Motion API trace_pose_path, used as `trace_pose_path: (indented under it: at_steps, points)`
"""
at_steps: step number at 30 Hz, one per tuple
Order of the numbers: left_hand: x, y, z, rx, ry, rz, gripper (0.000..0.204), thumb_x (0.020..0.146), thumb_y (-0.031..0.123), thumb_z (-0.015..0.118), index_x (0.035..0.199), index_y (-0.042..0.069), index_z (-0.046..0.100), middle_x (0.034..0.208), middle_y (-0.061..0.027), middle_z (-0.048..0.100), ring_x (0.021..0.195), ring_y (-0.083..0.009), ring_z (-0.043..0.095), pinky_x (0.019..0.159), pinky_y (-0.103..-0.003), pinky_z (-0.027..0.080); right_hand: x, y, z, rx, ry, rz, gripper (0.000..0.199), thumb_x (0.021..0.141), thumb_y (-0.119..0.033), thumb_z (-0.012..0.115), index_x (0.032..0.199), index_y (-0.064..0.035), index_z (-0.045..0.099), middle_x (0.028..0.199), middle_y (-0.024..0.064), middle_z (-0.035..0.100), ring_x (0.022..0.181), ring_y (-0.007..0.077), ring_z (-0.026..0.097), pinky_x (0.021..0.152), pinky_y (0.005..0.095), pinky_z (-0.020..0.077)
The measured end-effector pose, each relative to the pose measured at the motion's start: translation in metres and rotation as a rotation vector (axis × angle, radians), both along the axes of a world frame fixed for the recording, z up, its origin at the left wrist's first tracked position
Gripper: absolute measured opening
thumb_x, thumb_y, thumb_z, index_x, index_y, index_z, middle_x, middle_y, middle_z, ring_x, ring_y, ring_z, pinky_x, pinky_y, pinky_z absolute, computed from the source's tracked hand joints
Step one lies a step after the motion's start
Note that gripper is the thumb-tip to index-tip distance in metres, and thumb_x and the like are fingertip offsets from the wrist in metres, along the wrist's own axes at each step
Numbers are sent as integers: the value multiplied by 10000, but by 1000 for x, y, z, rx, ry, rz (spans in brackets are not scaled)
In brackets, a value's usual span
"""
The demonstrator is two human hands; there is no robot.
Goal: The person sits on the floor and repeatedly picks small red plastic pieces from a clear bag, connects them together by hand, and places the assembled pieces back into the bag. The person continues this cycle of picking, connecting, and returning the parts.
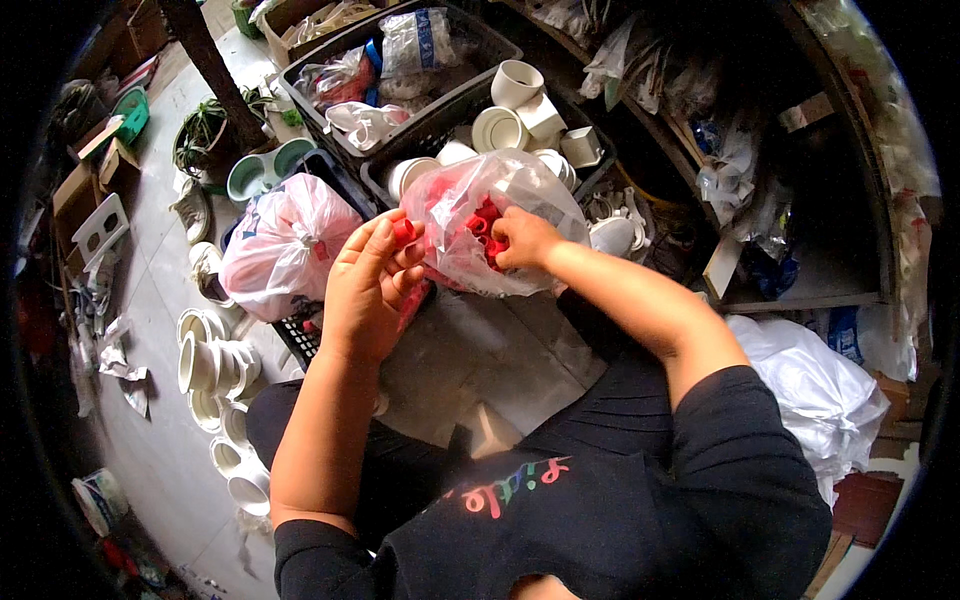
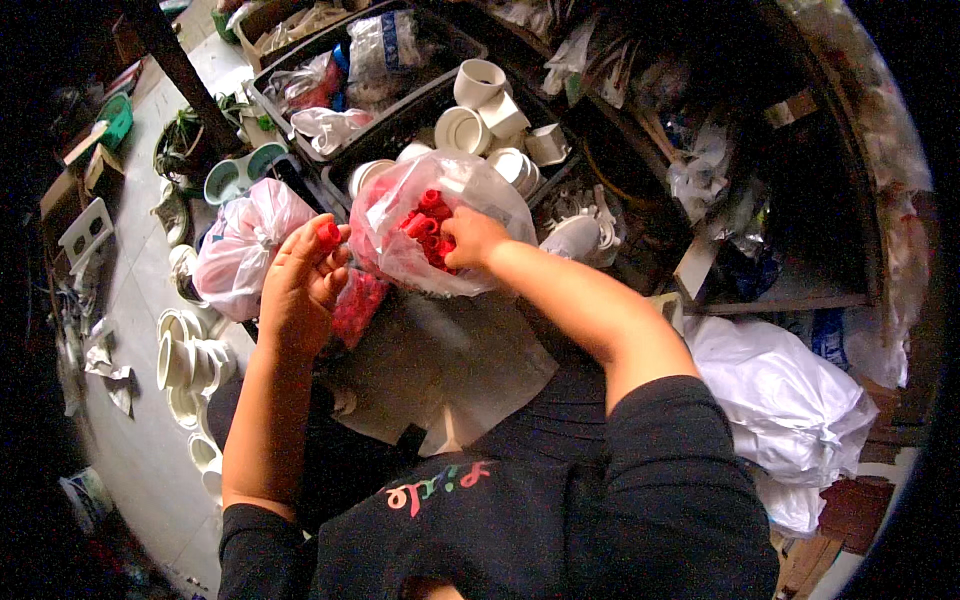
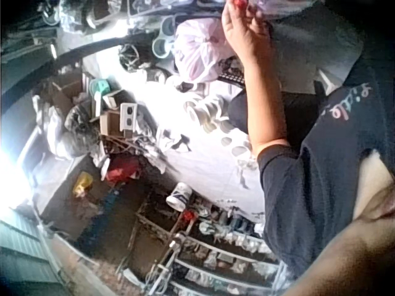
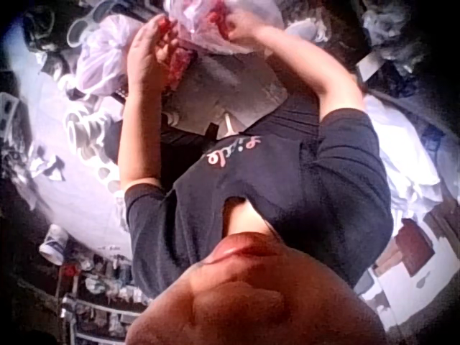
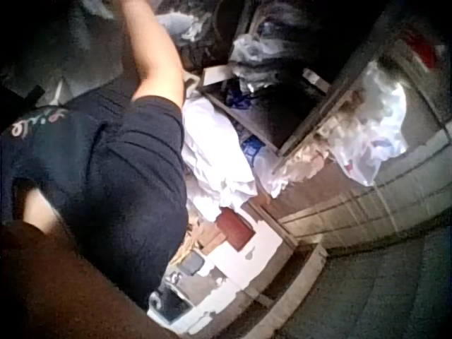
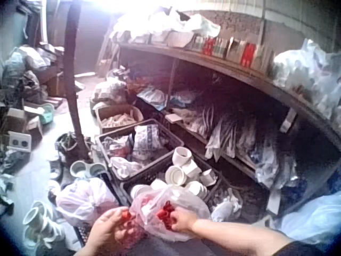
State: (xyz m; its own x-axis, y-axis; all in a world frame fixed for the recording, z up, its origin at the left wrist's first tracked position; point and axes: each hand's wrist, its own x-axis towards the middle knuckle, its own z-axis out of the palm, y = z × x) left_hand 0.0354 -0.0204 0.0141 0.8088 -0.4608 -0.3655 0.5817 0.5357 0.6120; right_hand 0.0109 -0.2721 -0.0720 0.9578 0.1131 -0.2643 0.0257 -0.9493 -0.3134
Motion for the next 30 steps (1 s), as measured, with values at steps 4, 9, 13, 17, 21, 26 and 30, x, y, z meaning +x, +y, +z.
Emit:
trace_pose_path:
  at_steps: [4,9,13,17,21,26,30]
  points:
    - [-5,-1,5,-77,-8,-14,251,841,150,554,1068,45,527,930,-66,607,792,-126,590,651,-221,495,6,2,59,685,154,-139,262,644,-85,673,864,-44,538,841,47,558,795,124,550,723,270,457]
    - [-19,-11,15,-77,-65,-29,312,819,97,578,1119,33,519,943,-61,604,815,-138,585,755,-255,476,-21,28,137,1105,251,-182,284,704,-1,631,959,-39,511,890,14,565,831,96,535,765,258,442]
    - [-34,-9,18,-63,-235,-112,340,801,81,597,1127,18,519,965,-65,607,846,-131,575,751,-255,462,-44,49,169,1024,103,-153,289,724,1,638,996,-16,542,919,27,579,848,84,540,758,235,447]
    - [-43,-9,20,-28,-325,-128,341,788,78,615,1113,16,534,969,-56,606,839,-110,565,740,-242,459,-60,68,176,946,-64,-152,298,729,-27,664,1006,2,556,896,27,592,807,69,548,714,205,459]
    - [-47,-8,23,-7,-333,-126,320,790,78,613,1097,15,548,957,-47,607,807,-98,563,716,-229,458,-63,73,175,832,-150,-128,278,730,-44,671,984,-5,566,873,41,602,781,75,556,689,206,462]
    - [-45,-7,20,2,-349,-124,291,801,85,602,1081,14,561,921,-39,611,754,-87,552,679,-219,455,-60,74,181,584,-435,89,256,693,-41,687,931,-30,594,868,86,605,764,149,581,686,247,462]
    - [-43,-7,19,3,-355,-137,285,806,93,598,1077,14,562,920,-37,610,754,-85,550,676,-217,454,-53,72,176,521,-619,243,263,665,-42,701,909,-39,603,868,99,597,759,183,584,685,262,462]
